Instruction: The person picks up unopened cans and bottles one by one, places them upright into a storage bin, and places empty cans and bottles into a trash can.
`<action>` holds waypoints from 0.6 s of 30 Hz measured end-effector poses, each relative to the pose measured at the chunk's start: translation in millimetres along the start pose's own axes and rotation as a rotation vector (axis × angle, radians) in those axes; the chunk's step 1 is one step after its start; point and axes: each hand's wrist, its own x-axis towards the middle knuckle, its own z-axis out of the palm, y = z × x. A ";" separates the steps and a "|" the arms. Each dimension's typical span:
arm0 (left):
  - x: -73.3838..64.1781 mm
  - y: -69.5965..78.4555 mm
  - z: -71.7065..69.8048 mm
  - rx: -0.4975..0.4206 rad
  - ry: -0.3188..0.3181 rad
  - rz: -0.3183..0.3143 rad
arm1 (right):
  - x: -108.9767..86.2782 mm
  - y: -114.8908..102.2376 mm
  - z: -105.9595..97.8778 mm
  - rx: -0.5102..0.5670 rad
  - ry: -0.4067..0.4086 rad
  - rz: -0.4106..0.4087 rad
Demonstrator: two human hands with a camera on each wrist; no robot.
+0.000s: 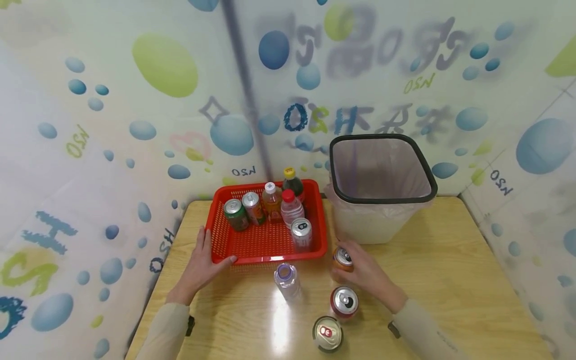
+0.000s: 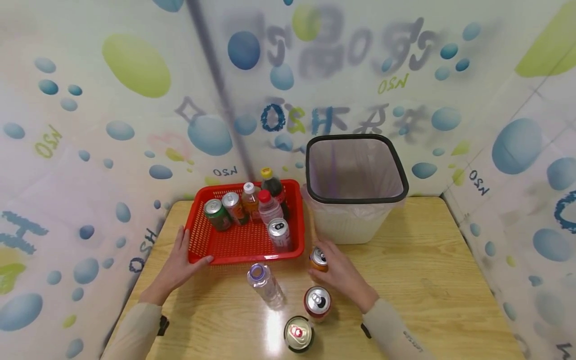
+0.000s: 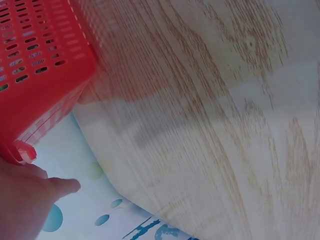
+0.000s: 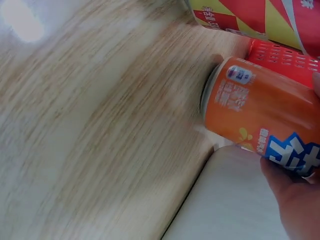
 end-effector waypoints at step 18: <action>14.3 95.2 -31.1 0.143 0.394 0.794 | 0.6 -13.6 -51.2 -0.035 0.055 0.049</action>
